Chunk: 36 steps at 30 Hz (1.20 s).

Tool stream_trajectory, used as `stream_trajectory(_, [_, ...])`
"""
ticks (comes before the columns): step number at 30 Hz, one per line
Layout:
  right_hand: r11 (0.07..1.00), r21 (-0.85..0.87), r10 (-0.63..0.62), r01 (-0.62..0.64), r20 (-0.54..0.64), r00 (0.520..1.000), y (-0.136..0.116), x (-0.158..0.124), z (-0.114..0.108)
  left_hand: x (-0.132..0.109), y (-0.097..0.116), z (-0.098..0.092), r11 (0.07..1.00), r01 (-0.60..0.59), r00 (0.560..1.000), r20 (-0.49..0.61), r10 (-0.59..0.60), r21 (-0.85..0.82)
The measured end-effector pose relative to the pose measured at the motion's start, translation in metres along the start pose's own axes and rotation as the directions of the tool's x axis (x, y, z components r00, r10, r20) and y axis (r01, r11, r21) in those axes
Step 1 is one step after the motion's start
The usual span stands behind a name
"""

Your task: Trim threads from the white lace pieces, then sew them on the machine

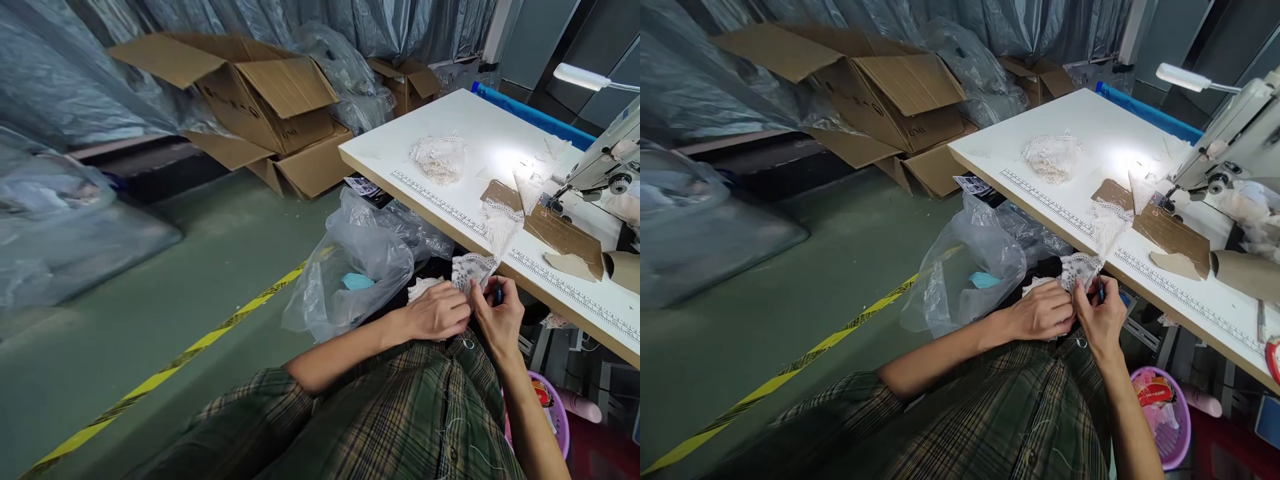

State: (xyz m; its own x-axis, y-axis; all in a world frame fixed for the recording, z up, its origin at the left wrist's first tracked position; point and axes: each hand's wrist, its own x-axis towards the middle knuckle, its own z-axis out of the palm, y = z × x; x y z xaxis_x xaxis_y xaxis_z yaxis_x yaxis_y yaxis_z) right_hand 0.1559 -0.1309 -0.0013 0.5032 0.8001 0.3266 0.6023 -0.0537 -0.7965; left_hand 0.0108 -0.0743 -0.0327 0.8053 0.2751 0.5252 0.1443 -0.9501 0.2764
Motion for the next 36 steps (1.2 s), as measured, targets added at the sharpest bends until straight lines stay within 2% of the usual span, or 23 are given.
stream_trajectory(2, [1.000,-0.022,-0.002,0.002,-0.014,1.000,0.000,-0.004,0.001,-0.005,0.000,-0.003,0.997,0.007,0.999,-0.033,-0.010,-0.075])
stream_trajectory(3, [1.000,-0.009,-0.017,0.018,0.001,1.000,-0.001,-0.006,0.000,-0.006,-0.002,-0.006,0.988,0.051,0.994,-0.083,-0.063,-0.144])
stream_trajectory(5, [0.996,0.056,-0.076,0.071,0.086,0.993,-0.005,-0.012,-0.002,-0.004,-0.010,-0.011,0.922,0.191,0.949,-0.176,-0.261,-0.337])
stream_trajectory(6, [0.990,0.102,-0.113,0.099,0.146,0.983,-0.007,-0.015,-0.003,-0.001,-0.015,-0.014,0.852,0.260,0.912,-0.175,-0.372,-0.454])
stream_trajectory(7, [0.982,0.148,-0.150,0.121,0.207,0.967,-0.010,-0.018,-0.004,0.002,-0.020,-0.016,0.749,0.319,0.879,-0.115,-0.463,-0.581])
stream_trajectory(8, [0.972,0.191,-0.183,0.135,0.260,0.948,-0.012,-0.021,-0.005,0.004,-0.025,-0.017,0.610,0.358,0.861,-0.003,-0.509,-0.707])
stream_trajectory(9, [0.964,0.227,-0.206,0.140,0.301,0.931,-0.015,-0.024,-0.005,0.006,-0.028,-0.017,0.441,0.389,0.854,0.137,-0.502,-0.809])
stream_trajectory(11, [0.954,0.271,-0.223,0.130,0.348,0.910,-0.017,-0.028,-0.006,0.008,-0.031,-0.017,0.134,0.435,0.853,0.360,-0.378,-0.890])
stream_trajectory(12, [0.953,0.281,-0.217,0.116,0.363,0.906,-0.017,-0.029,-0.006,0.007,-0.031,-0.017,0.042,0.449,0.852,0.413,-0.321,-0.893])
stream_trajectory(13, [0.955,0.283,-0.199,0.092,0.377,0.905,-0.016,-0.030,-0.007,0.007,-0.031,-0.017,0.002,0.454,0.850,0.433,-0.299,-0.891])
stream_trajectory(15, [0.962,0.272,-0.129,0.017,0.397,0.909,-0.013,-0.028,-0.009,0.005,-0.029,-0.018,0.035,0.455,0.841,0.416,-0.345,-0.890])
stream_trajectory(17, [0.965,0.253,-0.041,-0.072,0.415,0.909,-0.007,-0.024,-0.011,0.004,-0.028,-0.021,0.090,0.471,0.811,0.391,-0.434,-0.877])
stream_trajectory(20, [0.956,0.212,0.079,-0.205,0.485,0.871,0.003,-0.017,-0.012,0.002,-0.028,-0.025,0.096,0.532,0.749,0.414,-0.518,-0.841])
stream_trajectory(22, [0.954,0.179,0.116,-0.240,0.517,0.848,0.010,-0.015,-0.010,0.002,-0.028,-0.027,0.092,0.558,0.723,0.429,-0.542,-0.825])
stream_trajectory(26, [0.976,0.132,0.077,-0.171,0.524,0.848,0.014,-0.012,-0.006,0.003,-0.026,-0.030,0.145,0.571,0.724,0.413,-0.552,-0.808])
stream_trajectory(31, [0.992,0.104,0.002,-0.071,0.553,0.833,0.003,-0.004,-0.006,0.006,-0.026,-0.031,0.218,0.580,0.735,0.390,-0.554,-0.785])
stream_trajectory(36, [0.987,0.136,-0.008,-0.086,0.574,0.819,-0.003,0.004,0.000,0.006,-0.027,-0.030,0.196,0.560,0.734,0.372,-0.569,-0.805])
